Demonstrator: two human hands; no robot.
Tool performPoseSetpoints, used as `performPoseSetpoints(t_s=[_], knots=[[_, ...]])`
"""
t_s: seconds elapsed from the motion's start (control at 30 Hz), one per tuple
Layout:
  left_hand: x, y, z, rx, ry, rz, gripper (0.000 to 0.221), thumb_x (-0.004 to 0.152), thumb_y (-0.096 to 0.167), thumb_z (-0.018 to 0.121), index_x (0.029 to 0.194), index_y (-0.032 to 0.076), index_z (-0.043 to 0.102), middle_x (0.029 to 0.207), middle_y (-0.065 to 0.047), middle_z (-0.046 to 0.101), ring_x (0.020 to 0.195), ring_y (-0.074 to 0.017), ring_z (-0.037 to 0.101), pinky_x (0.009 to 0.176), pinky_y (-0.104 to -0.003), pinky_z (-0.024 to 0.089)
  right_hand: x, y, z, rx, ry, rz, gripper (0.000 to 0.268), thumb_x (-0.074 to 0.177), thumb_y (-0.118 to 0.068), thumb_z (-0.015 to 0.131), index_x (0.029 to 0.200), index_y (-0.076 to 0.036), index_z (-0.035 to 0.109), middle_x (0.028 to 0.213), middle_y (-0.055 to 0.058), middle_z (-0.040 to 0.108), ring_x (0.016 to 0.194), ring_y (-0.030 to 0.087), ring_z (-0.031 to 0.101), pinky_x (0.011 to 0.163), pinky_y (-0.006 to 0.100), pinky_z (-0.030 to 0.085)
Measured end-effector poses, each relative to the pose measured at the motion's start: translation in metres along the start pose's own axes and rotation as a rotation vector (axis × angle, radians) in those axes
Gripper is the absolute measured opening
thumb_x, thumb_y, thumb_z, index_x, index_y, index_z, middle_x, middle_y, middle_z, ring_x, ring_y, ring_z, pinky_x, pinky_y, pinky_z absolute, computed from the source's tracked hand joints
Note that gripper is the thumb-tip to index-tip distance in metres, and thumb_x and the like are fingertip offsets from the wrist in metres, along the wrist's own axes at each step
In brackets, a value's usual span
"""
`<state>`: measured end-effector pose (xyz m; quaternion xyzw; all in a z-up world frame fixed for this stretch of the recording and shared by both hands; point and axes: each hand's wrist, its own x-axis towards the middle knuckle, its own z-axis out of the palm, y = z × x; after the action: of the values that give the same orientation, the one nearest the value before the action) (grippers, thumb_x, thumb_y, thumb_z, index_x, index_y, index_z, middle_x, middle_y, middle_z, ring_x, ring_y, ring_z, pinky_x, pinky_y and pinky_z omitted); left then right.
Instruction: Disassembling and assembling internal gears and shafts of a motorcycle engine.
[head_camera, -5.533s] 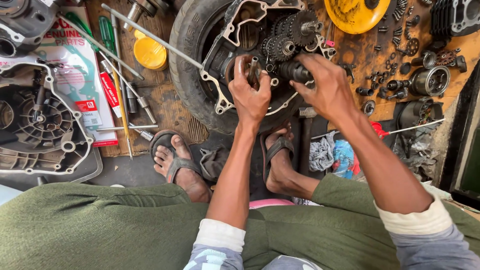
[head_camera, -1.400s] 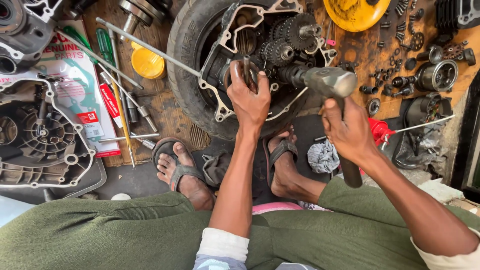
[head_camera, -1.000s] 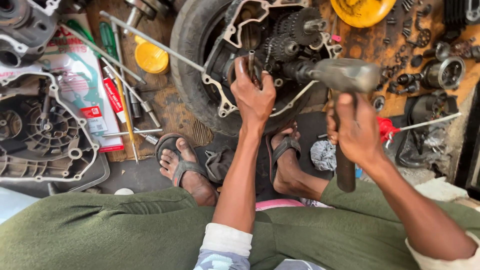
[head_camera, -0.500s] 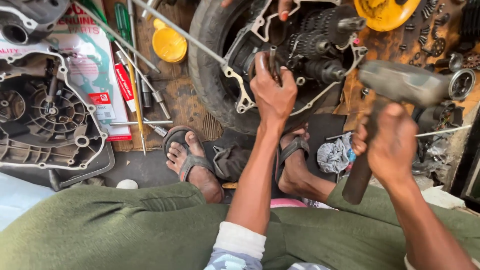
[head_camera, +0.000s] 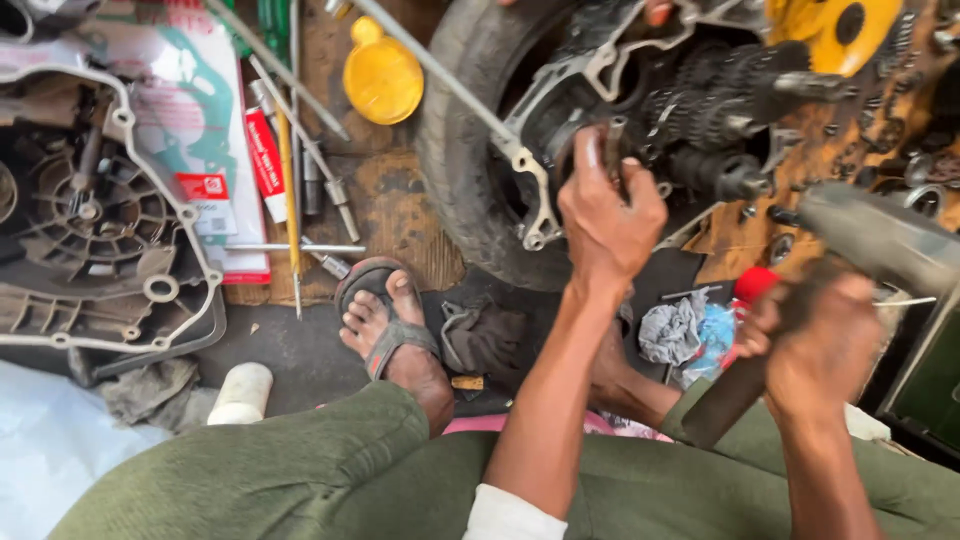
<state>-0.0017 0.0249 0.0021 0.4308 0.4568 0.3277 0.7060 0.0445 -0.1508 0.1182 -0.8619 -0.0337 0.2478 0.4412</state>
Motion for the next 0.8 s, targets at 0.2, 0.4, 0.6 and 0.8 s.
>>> performPoseSetpoints(t_s=[0.2,0.4,0.6,0.8], knots=[[-0.001,-0.003,0.0,-0.002,-0.02,-0.002,0.024,0.094,0.002,0.053,0.118,-0.001,0.054,0.089,-0.023,0.067,0.078,-0.0408,0.069,0.072,-0.044,0.054,0.002,-0.008,0.032,-0.062,0.051,-0.161,0.061,0.11,-0.065,0.042,0.105,-0.004,0.043,0.074,0.007,0.044,0.054,0.016,0.042,0.047,0.031,0.039],[-0.001,-0.001,-0.001,0.001,0.004,0.074,0.024,0.094,0.002,0.055,0.118,-0.002,0.055,0.095,-0.024,0.068,0.083,-0.0414,0.07,0.075,-0.043,0.056,-0.006,-0.032,0.033,-0.135,-0.014,0.031,0.062,0.106,-0.067,0.041,0.109,-0.005,0.046,0.071,0.006,0.042,0.053,0.016,0.041,0.046,0.032,0.037],[0.001,-0.002,0.0,-0.023,-0.07,-0.04,0.029,0.095,0.003,0.056,0.123,-0.003,0.054,0.095,-0.024,0.07,0.079,-0.0367,0.074,0.073,-0.039,0.057,0.006,0.012,0.007,-0.026,0.148,-0.091,0.057,0.107,-0.062,0.046,0.104,-0.005,0.041,0.073,0.004,0.041,0.054,0.015,0.042,0.049,0.033,0.039],[0.003,-0.001,0.002,0.069,-0.025,0.042,0.035,0.094,0.002,0.057,0.128,-0.004,0.054,0.094,-0.025,0.069,0.081,-0.0389,0.071,0.071,-0.041,0.055,0.005,-0.036,0.026,-0.196,-0.03,0.021,0.063,0.105,-0.065,0.038,0.106,-0.003,0.045,0.07,0.008,0.046,0.052,0.016,0.044,0.045,0.033,0.04]])
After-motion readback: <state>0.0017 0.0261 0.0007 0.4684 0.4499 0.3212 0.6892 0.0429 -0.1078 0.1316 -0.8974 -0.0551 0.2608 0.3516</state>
